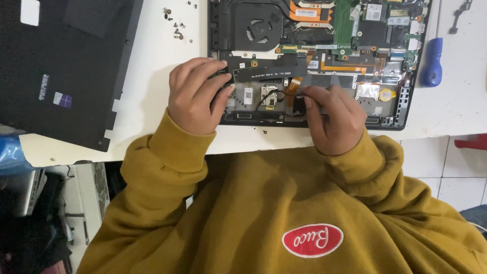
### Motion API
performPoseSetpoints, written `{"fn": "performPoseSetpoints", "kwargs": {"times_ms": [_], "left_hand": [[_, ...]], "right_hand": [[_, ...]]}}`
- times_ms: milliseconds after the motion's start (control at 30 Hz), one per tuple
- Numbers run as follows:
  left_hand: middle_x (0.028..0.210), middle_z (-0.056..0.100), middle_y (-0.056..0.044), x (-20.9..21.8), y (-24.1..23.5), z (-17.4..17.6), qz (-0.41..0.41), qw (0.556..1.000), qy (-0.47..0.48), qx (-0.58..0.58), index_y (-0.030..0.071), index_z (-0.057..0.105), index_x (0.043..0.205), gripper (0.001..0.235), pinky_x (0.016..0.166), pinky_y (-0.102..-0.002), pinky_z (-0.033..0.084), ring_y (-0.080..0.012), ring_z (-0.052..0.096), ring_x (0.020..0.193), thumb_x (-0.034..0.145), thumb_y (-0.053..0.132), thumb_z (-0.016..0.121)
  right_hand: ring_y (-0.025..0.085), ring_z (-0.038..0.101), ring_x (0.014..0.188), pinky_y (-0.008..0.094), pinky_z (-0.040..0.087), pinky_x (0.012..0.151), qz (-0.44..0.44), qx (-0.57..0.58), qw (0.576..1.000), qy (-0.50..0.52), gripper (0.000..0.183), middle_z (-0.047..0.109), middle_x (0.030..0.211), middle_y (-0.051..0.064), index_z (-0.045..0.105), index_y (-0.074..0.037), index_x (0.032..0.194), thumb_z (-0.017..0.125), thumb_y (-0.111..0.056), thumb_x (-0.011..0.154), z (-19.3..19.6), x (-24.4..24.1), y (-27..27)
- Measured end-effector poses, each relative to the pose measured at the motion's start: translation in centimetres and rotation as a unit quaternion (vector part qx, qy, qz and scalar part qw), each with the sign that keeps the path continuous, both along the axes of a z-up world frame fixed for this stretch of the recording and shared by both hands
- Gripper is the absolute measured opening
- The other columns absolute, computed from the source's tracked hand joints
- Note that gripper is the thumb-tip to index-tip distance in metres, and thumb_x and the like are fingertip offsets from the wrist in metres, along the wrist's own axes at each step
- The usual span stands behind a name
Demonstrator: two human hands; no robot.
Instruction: The person works on a disassembled laptop, handling a small circuit board and ribbon cables. They repeatedly connect and disconnect a black ribbon cable to the board, then attempt to seat the board into the laptop chassis.
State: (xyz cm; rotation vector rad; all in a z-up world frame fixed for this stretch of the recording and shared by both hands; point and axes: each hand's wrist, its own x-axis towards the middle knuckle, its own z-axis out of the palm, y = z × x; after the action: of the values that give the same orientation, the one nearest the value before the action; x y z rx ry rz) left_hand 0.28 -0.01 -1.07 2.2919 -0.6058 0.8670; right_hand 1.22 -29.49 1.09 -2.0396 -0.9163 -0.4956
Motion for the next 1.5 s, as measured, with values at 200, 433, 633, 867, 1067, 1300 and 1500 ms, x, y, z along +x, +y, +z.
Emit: {"fn": "performPoseSetpoints", "kwargs": {"times_ms": [200,433,633,867,1067,1300,1500], "left_hand": [[0.113,0.073,-0.008,-0.1,-0.1,0.0,0.008,1.000,0.004,-0.007,0.004,0.078,0.099,0.008,0.097,-0.047,0.044,-0.0311,0.062,0.111,0.095,0.010,0.077],[0.114,0.073,-0.008,-0.1,0.0,0.1,0.025,0.999,-0.001,-0.019,0.004,0.078,0.100,0.008,0.097,-0.046,0.045,-0.0310,0.063,0.111,0.097,0.011,0.075],[0.116,0.071,-0.012,-0.2,0.1,1.7,0.031,0.997,-0.043,-0.056,0.000,0.076,0.102,0.008,0.095,-0.047,0.048,-0.0332,0.064,0.109,0.096,0.005,0.073],[0.119,0.066,-0.024,-1.0,0.3,3.2,0.054,0.995,-0.044,-0.068,-0.007,0.066,0.110,0.011,0.095,-0.052,0.058,-0.0411,0.064,0.107,0.102,0.001,0.065],[0.117,0.066,-0.023,-0.7,0.3,3.0,0.019,0.997,-0.057,-0.051,-0.006,0.068,0.106,0.011,0.093,-0.050,0.057,-0.0404,0.066,0.103,0.102,0.004,0.065],[0.118,0.066,-0.024,-1.0,0.3,3.1,0.039,0.996,-0.055,-0.064,-0.005,0.067,0.110,0.011,0.094,-0.051,0.058,-0.0409,0.066,0.105,0.103,0.003,0.065],[0.121,0.065,-0.023,-1.4,-0.1,3.8,0.084,0.993,-0.025,-0.080,-0.007,0.066,0.111,0.010,0.096,-0.052,0.058,-0.0400,0.062,0.109,0.103,0.000,0.065]], "right_hand": [[0.029,0.059,0.059,0.039,0.053,0.056,-0.029,-0.015,0.999,-0.029,0.018,0.063,0.077,0.018,0.070,0.011,0.114,0.062,0.006,0.098,-0.2,-0.5,0.4],[0.027,0.057,0.055,0.037,0.054,0.056,-0.011,-0.007,1.000,-0.028,0.018,0.064,0.075,0.015,0.071,0.008,0.111,0.063,0.004,0.096,-1.6,-0.9,0.1],[0.027,0.056,0.054,0.036,0.052,0.055,0.010,0.001,1.000,-0.020,0.015,0.059,0.069,0.012,0.073,0.006,0.107,0.066,0.003,0.094,-1.0,-1.1,0.4],[0.029,0.049,0.067,0.039,0.042,0.062,0.013,-0.062,0.998,0.029,0.016,0.055,0.081,0.017,0.062,0.012,0.117,0.056,0.004,0.104,0.1,-1.8,0.5],[0.030,0.046,0.067,0.040,0.039,0.061,0.034,-0.068,0.997,0.029,0.015,0.055,0.082,0.019,0.061,0.011,0.116,0.056,0.005,0.104,-0.1,-1.5,0.5],[0.031,0.051,0.071,0.039,0.045,0.064,0.032,-0.068,0.997,0.018,0.015,0.062,0.093,0.023,0.061,0.013,0.115,0.056,0.004,0.104,0.2,-1.4,0.8],[0.043,0.060,0.098,0.051,0.052,0.090,0.029,-0.133,0.990,-0.032,0.026,0.063,0.113,0.026,0.060,0.010,0.127,0.058,-0.002,0.104,2.8,-0.6,2.9]]}}
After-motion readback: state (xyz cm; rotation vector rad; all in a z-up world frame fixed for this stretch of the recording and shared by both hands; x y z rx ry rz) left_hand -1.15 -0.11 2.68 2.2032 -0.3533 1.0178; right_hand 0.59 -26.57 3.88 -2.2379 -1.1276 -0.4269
